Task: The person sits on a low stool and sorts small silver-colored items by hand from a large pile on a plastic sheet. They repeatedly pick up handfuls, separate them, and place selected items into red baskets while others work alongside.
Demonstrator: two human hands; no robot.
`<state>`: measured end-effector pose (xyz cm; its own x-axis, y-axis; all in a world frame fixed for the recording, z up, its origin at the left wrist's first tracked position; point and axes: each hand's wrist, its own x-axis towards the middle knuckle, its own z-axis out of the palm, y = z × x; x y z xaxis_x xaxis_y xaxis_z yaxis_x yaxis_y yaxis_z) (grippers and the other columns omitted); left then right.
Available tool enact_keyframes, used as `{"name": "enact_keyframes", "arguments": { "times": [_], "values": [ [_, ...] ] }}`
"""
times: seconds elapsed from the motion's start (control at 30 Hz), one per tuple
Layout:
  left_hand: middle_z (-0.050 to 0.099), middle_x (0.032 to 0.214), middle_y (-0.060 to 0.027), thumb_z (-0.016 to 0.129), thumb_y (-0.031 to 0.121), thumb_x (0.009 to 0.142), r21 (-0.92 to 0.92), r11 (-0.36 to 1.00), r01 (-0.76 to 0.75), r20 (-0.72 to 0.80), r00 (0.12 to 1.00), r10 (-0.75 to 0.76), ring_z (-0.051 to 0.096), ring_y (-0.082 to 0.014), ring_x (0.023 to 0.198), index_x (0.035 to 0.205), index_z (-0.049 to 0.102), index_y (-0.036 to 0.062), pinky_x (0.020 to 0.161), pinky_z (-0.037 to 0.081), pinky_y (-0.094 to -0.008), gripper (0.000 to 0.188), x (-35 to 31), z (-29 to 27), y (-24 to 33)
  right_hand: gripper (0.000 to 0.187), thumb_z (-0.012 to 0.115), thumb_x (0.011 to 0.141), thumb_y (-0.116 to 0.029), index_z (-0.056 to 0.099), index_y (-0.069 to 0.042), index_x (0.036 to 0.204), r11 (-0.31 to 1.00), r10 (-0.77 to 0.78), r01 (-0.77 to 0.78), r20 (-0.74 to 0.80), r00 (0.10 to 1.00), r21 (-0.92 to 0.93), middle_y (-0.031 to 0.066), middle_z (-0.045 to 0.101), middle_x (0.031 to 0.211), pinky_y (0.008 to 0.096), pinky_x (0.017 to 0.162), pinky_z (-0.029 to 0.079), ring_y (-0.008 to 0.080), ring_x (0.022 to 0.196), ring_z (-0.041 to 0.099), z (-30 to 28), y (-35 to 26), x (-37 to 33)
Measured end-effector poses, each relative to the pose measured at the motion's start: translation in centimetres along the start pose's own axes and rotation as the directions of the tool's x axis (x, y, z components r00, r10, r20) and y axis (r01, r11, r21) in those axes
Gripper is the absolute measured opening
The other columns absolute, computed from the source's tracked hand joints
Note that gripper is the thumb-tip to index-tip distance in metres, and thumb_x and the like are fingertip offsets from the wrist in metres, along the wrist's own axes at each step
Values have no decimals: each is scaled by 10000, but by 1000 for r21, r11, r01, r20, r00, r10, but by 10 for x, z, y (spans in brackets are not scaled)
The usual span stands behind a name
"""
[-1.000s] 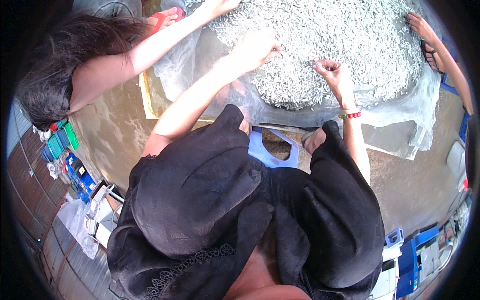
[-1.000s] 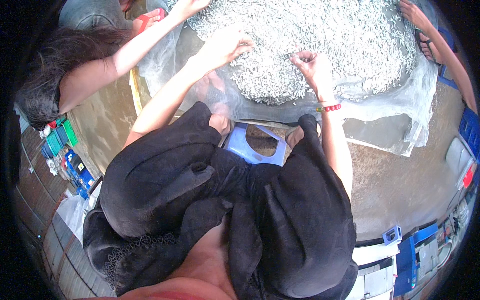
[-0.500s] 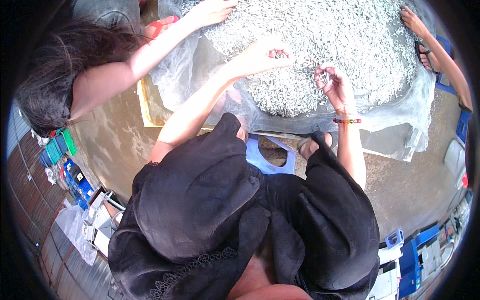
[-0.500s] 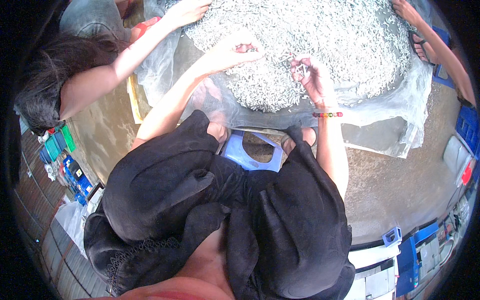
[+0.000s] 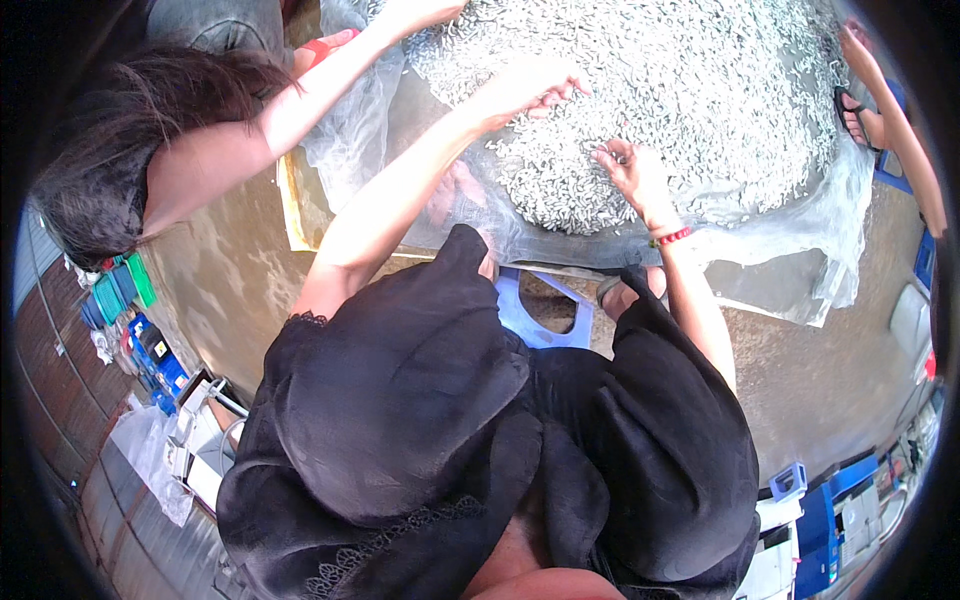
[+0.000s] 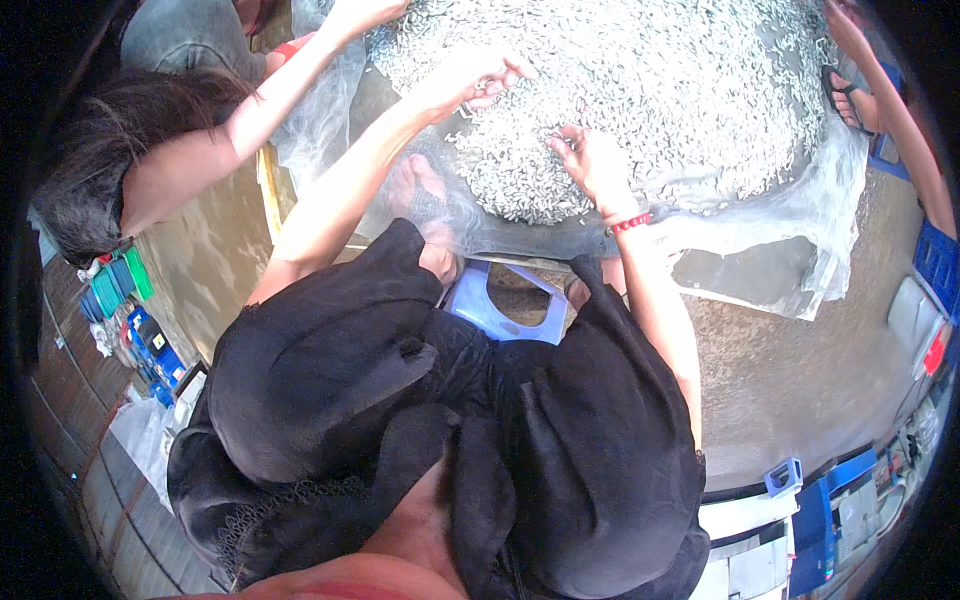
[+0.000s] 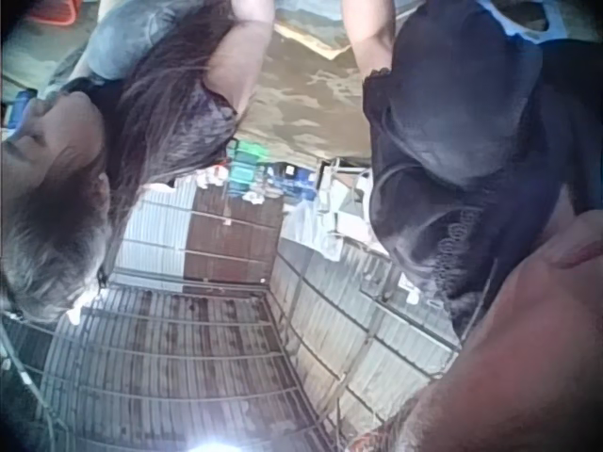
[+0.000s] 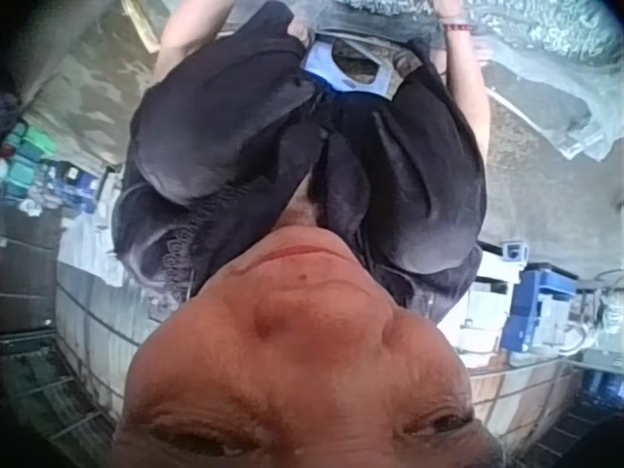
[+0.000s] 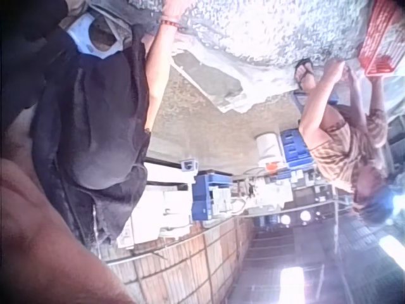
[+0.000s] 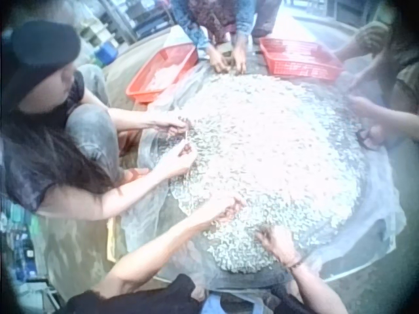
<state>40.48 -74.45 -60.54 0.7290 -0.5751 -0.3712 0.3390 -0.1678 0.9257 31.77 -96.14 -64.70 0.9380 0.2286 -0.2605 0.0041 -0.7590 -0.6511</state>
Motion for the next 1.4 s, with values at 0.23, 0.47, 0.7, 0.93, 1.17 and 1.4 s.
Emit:
{"name": "enact_keyframes", "arguments": {
  "times": [0.23, 0.47, 0.7, 0.93, 1.17, 1.4],
  "values": [
    [533, 766, -149, 562, 261, 811, 921, 262, -289, 95, 818, 568, 564, -272, 722, 885, 546, 17, 606, 457, -359, 255, 8, 35, -68, 145, 545, 848, -178, 602, -47, 821, 236, 102, -253, 235, 967, 938, -14, 496, 589, 166, 412, 238, 40, 484, 392, -35, 5, -7],
    [547, 715, -61, 561, 232, 836, 378, 926, 18, 17, 999, -26, 555, -146, 634, 794, 533, 42, 503, 427, -275, 197, -20, 12, -11, 343, 477, 845, -280, 471, 22, 683, -79, -216, -92, 73, 974, 993, 93, 425, 656, 196, 423, 305, 148, 550, 391, -62, -7, -7],
    [509, 678, -17, 568, 232, 841, -420, 902, 103, 78, 994, -77, 476, -71, 546, 840, 546, 72, 387, 295, -173, 162, -14, 3, 6, 317, 459, 878, -266, 497, 26, 762, 7, -175, -268, 265, 948, 963, 108, 487, 676, 169, 351, 286, 129, 518, 443, -63, 0, 0],
    [510, 853, -124, 584, 205, 792, 936, 171, -307, 170, 821, 545, 541, -279, 658, 869, 540, 47, 530, 429, -368, 181, 12, 16, -50, 332, 581, 830, -284, 576, -24, 1037, 436, 169, -416, 382, 909, 798, -4, 509, 632, 170, 375, 280, 41, 492, 436, -50, -4, 18],
    [519, 824, -99, 582, 200, 790, 882, 452, -131, -9, 956, 294, 561, -273, 728, 848, 567, 48, 648, 451, -373, 163, -36, 28, -70, 241, 555, 782, -197, 604, -108, 1001, 926, -305, 285, -46, 951, -249, 142, 590, 770, 389, 628, 473, 303, 702, 585, -4, 13, 42],
    [553, 723, -73, 576, 223, 795, 692, 698, -183, -69, 946, 316, 541, -205, 663, 928, 630, 108, 594, 433, -316, 184, -49, 9, -37, 185, 597, 717, -222, 622, -51, 781, 978, -109, 126, 108, 988, -164, 172, 589, 680, 380, 575, 467, 311, 635, 580, -3, -1, 11]
  ]
}}
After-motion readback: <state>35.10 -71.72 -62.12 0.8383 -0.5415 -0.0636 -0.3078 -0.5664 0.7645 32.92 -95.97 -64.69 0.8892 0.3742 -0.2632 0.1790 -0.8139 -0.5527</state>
